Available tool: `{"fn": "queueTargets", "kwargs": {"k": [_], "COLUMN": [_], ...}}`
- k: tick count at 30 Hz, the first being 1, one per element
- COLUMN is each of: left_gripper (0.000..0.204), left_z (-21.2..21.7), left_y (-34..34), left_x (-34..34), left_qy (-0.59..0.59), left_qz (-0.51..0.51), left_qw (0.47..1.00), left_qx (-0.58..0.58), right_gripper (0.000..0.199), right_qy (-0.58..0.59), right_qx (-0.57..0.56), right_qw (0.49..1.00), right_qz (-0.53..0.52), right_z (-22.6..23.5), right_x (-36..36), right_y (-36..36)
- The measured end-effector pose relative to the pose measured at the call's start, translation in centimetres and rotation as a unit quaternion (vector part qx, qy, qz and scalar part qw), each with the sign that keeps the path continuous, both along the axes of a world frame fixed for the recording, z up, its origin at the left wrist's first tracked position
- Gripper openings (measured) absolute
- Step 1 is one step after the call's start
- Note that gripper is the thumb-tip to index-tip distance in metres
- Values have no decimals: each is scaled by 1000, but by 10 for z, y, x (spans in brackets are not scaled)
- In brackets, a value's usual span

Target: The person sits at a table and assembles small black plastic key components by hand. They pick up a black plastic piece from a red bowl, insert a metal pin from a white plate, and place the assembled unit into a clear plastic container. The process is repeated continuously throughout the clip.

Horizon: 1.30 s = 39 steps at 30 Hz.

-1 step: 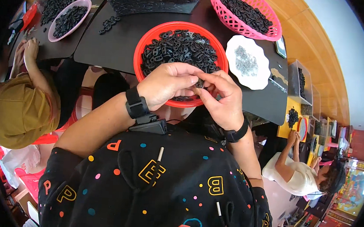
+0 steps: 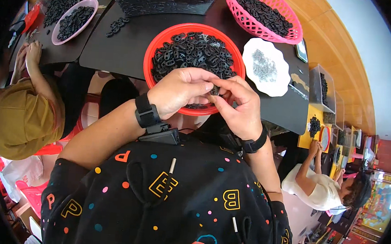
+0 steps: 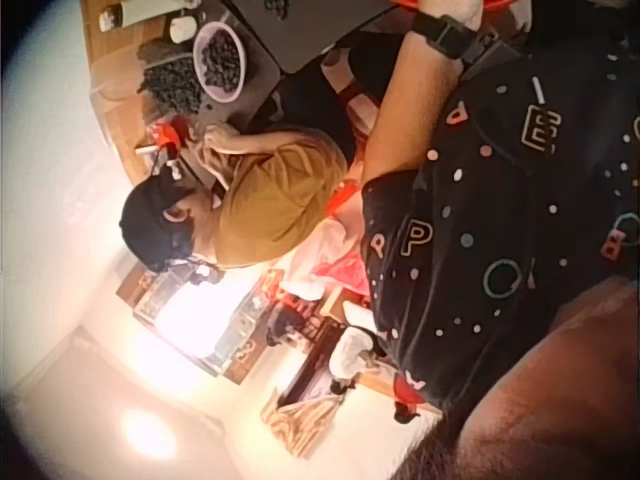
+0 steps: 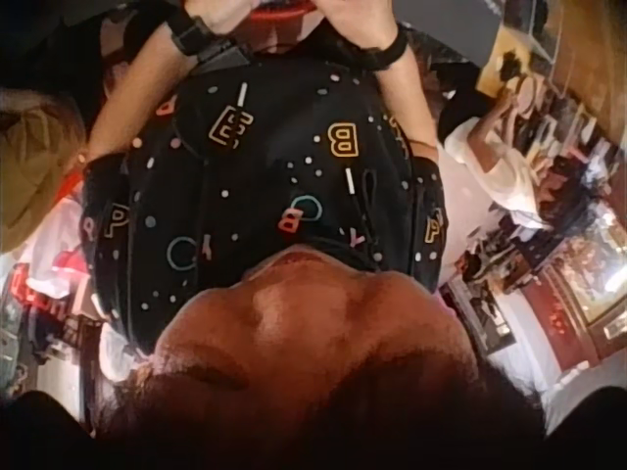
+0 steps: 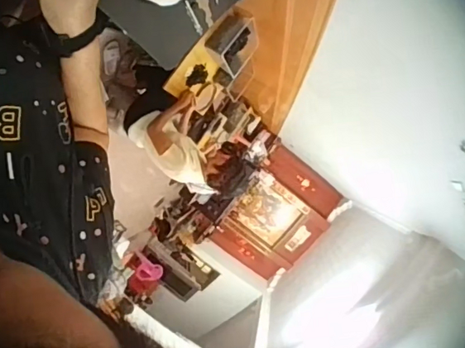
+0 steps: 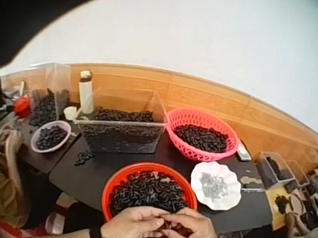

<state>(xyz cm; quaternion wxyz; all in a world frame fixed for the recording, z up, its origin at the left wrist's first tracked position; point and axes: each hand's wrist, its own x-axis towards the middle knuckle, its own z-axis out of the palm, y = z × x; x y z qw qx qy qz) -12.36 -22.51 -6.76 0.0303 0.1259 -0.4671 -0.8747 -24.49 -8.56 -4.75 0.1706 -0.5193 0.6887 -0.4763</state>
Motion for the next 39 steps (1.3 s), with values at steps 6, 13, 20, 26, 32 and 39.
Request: {"fn": "queueTargets", "kwargs": {"k": [6,13,20,26,32,39], "left_gripper": [26,24,21,22,24,17], "left_z": [-5,-10,-1,4,17,-2], "left_y": [3,5,4,2,-8,-1], "left_x": [-1,0,1,1,5,7], "left_qy": [-9,-30,-23,-30,-49,-23], "left_qz": [8,14,1,7,68,100], "left_qw": [999,995,999,999,986,845], "left_qx": [52,94,48,17,-145,-524], "right_gripper": [29,27,27,27,27,13], "right_qy": [67,107,-175,-242,-171,178], "right_qx": [-1,0,-15,-57,-25,2], "right_qw": [998,994,984,968,983,981], "right_qz": [2,17,32,43,-69,-74], "right_z": [13,12,-16,-15,-11,-19], "right_x": [1,-7,-13,-19,-42,-40], "right_y": [2,3,8,12,13,1]}}
